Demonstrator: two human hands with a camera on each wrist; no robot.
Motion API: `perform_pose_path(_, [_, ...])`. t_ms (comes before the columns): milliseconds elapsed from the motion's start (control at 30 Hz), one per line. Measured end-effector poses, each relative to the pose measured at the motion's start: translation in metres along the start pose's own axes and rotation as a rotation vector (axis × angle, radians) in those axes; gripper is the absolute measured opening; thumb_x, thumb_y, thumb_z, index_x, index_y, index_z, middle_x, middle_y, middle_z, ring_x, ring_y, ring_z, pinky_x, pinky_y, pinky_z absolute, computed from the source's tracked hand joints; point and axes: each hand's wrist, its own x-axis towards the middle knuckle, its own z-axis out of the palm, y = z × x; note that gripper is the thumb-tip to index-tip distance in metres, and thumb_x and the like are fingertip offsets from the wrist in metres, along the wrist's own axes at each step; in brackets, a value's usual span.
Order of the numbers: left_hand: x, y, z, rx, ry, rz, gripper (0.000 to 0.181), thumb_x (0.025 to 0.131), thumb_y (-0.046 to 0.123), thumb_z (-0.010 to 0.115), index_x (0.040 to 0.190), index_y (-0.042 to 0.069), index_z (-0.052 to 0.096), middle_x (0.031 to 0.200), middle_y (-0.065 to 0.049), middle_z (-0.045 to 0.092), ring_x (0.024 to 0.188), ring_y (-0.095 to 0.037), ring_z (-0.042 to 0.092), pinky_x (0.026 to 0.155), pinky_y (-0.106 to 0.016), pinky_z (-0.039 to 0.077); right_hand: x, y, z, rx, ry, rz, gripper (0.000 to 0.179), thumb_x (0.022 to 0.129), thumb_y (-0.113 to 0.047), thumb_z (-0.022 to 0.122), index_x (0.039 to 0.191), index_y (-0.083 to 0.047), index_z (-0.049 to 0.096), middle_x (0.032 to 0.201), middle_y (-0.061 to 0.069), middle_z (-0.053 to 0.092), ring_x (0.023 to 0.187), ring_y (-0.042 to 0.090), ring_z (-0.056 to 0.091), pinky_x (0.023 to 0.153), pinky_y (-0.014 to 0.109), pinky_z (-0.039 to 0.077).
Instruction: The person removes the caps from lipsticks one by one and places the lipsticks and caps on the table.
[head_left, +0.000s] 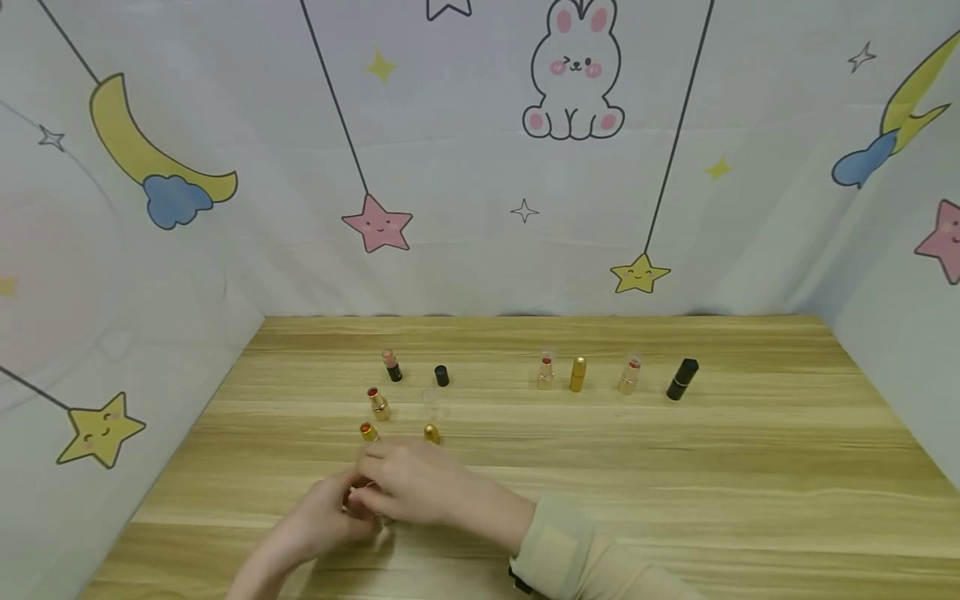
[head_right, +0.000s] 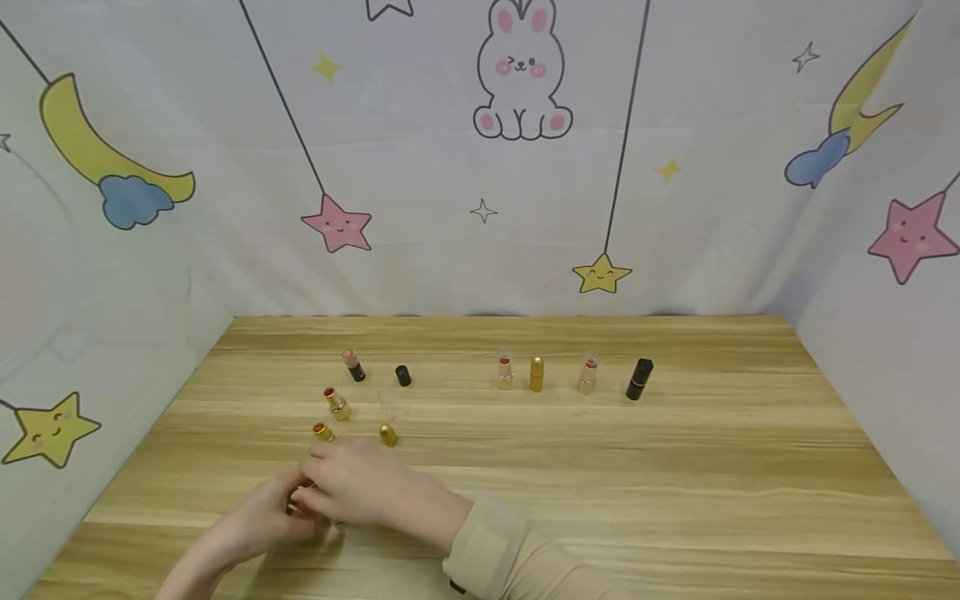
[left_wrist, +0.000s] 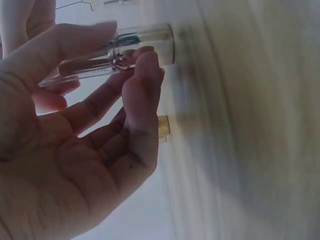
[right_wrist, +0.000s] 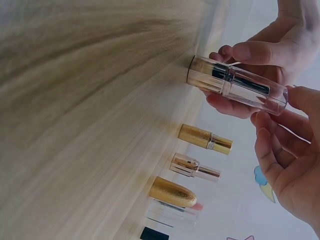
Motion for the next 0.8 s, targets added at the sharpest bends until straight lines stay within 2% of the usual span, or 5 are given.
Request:
perform_pose_path(133, [0.0005,-0.0021,0.0039,-0.022,0.006,0.019,0.044,0.072,0.012,0.08,0.109,-0.003,0.062,0.095,-0.008,0.068,0.076,-0.001,0.056,0.066,-0.02,0.048,-0.0005,-0.0013,0.0003,-0.02,0.006,-0.019,0.018,0.097,-0.032,0.055,0.097,-0.021,0.069,0.089,-0.012,0.062,0.075,-0.004,0.052,0.064,0.009,0.04])
perform_pose_path(267, [0.0019,-0.0028,0.0064,0.022,0.048,0.014,0.038,0.072,0.015,0.08,0.104,0.001,0.065,0.096,-0.007,0.068,0.076,0.001,0.052,0.067,-0.019,0.046,-0.0015,-0.0025,0.0014,-0.001,0.007,-0.02,0.02,0.097,-0.034,0.055,0.098,-0.021,0.07,0.087,-0.012,0.06,0.073,-0.004,0.051,0.063,0.009,0.039])
perform_pose_path(467, [0.0033,-0.0053,0.008,0.106,0.088,0.017,0.038,0.072,0.013,0.08,0.104,0.001,0.065,0.096,-0.006,0.068,0.079,-0.002,0.052,0.068,-0.02,0.046,-0.0015,-0.0053,0.0015,-0.011,-0.044,0.005,0.025,0.094,-0.043,0.058,0.103,-0.023,0.069,0.087,-0.013,0.058,0.071,-0.004,0.047,0.059,0.008,0.035])
perform_pose_path(633, [0.0041,-0.0057,0.0089,0.122,0.083,0.0,0.037,0.071,0.009,0.08,0.102,0.0,0.064,0.093,-0.005,0.068,0.08,-0.006,0.055,0.067,-0.02,0.046,-0.0006,-0.0068,0.0002,-0.028,-0.102,0.029,0.025,0.091,-0.042,0.062,0.105,-0.023,0.069,0.085,-0.013,0.057,0.07,-0.003,0.047,0.06,0.012,0.035])
perform_pose_path(800, [0.0049,-0.0047,0.0095,0.135,0.079,-0.008,0.036,0.072,0.009,0.08,0.103,0.001,0.064,0.093,-0.005,0.069,0.081,-0.011,0.057,0.066,-0.02,0.046,-0.0013,-0.007,-0.0003,-0.019,-0.106,0.029,0.023,0.09,-0.039,0.064,0.106,-0.023,0.068,0.084,-0.012,0.056,0.068,-0.002,0.046,0.06,0.012,0.034])
